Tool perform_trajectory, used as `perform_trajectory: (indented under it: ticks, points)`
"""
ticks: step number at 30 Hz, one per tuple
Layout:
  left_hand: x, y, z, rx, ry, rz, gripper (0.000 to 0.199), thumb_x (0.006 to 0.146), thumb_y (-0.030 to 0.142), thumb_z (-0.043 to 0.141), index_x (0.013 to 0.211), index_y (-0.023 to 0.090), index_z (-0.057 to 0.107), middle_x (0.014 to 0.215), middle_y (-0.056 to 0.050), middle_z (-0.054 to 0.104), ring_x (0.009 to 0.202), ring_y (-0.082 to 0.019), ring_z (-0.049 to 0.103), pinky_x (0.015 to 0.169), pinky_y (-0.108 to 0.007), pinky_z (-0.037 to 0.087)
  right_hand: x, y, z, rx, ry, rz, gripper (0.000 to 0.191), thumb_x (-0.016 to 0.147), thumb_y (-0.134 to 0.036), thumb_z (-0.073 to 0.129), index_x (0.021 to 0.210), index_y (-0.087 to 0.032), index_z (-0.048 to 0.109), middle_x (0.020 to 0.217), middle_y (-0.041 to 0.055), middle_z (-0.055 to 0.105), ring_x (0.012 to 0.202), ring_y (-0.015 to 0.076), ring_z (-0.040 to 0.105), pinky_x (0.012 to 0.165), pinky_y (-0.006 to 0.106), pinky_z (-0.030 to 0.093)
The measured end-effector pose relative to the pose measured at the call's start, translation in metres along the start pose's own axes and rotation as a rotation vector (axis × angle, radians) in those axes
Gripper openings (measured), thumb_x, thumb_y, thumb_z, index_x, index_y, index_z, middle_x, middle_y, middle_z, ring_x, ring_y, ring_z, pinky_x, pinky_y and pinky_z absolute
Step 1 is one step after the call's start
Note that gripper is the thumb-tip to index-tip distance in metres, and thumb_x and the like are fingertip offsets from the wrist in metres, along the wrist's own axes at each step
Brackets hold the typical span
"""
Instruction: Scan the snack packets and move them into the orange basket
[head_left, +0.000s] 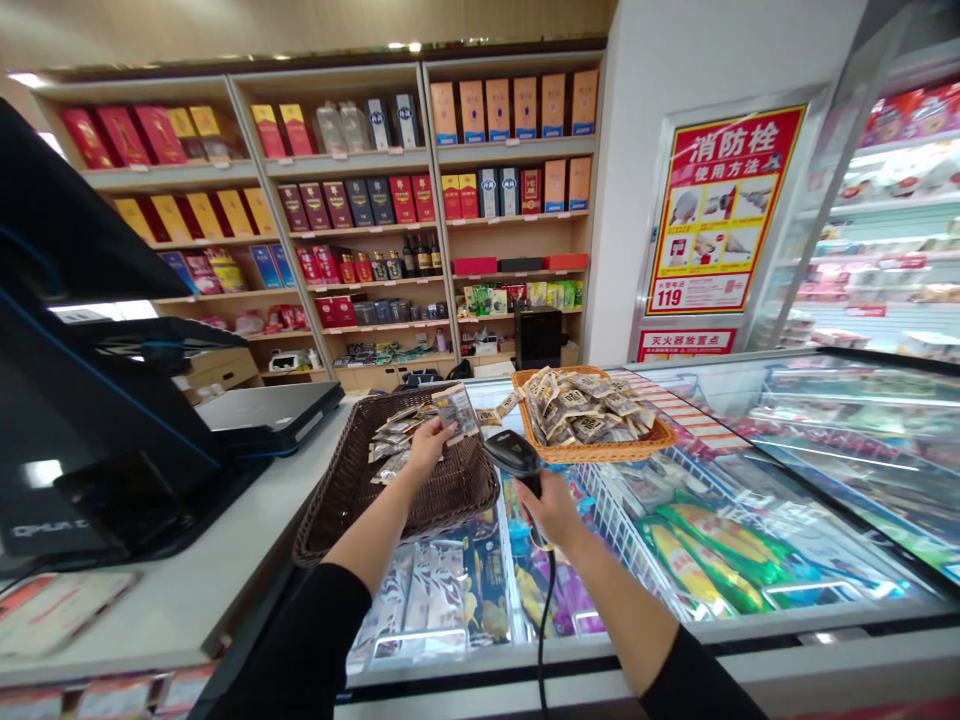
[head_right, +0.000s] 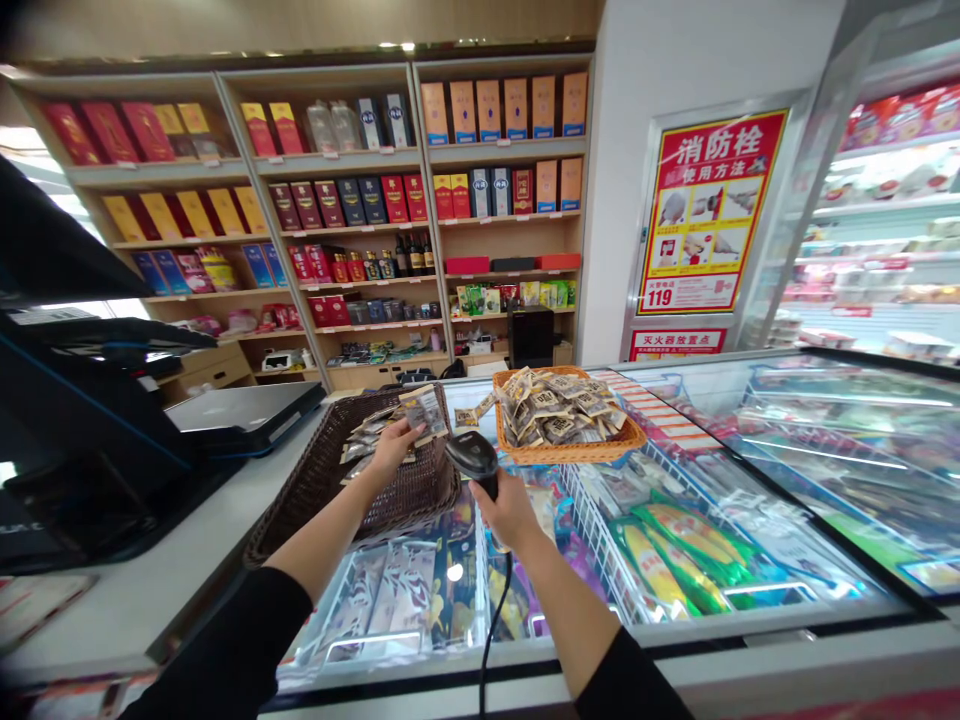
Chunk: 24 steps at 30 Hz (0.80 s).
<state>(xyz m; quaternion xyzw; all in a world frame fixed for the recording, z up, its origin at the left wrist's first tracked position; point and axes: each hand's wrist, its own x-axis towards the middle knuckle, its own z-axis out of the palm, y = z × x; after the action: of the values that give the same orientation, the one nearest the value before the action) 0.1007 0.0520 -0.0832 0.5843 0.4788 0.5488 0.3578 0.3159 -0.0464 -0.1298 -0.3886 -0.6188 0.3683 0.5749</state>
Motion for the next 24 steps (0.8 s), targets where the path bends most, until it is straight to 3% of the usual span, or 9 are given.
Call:
perform_trajectory:
  ticks: [4,18,21,24]
  points:
    - [0.002,-0.005,0.001,-0.022,-0.026,-0.004,0.065,0.051,0.065,0.072,0.089,0.013,0.067,0.088,-0.006,0.072,0.082,-0.022,0.063,0.072,-0.029,0.046,0.0,-0.001,0.0,0.008,-0.011,0.009,0.022,0.075,-0.037,0.068,0.064,-0.021,0.059,0.038,-0.0028,0.053,0.033,0.0154,0.048,0.04,0.025,0.034]
    - [0.003,-0.008,0.0,-0.008,-0.027,0.02,0.058,0.055,0.063,0.071,0.085,0.014,0.068,0.082,-0.004,0.071,0.077,-0.02,0.062,0.071,-0.029,0.047,0.0,0.002,0.005,-0.014,-0.008,0.005,0.03,0.08,-0.044,0.06,0.063,-0.021,0.055,0.039,-0.0036,0.05,0.031,0.0137,0.046,0.036,0.024,0.035]
    - [0.004,-0.008,-0.002,0.021,-0.017,0.027,0.05,0.061,0.059,0.068,0.082,0.014,0.067,0.072,-0.002,0.068,0.067,-0.017,0.059,0.062,-0.026,0.045,0.0,-0.001,0.0,0.07,-0.001,0.031,0.032,0.078,-0.047,0.062,0.061,-0.021,0.055,0.039,-0.0026,0.051,0.032,0.0134,0.046,0.038,0.025,0.036]
    - [0.008,0.001,0.002,0.105,0.046,0.007,0.042,0.07,0.058,0.059,0.073,0.016,0.063,0.052,0.003,0.054,0.048,-0.012,0.048,0.049,-0.023,0.035,0.003,0.001,-0.019,0.12,0.055,0.008,0.04,0.081,-0.052,0.057,0.056,-0.02,0.054,0.038,-0.0013,0.051,0.032,0.0125,0.045,0.038,0.025,0.036]
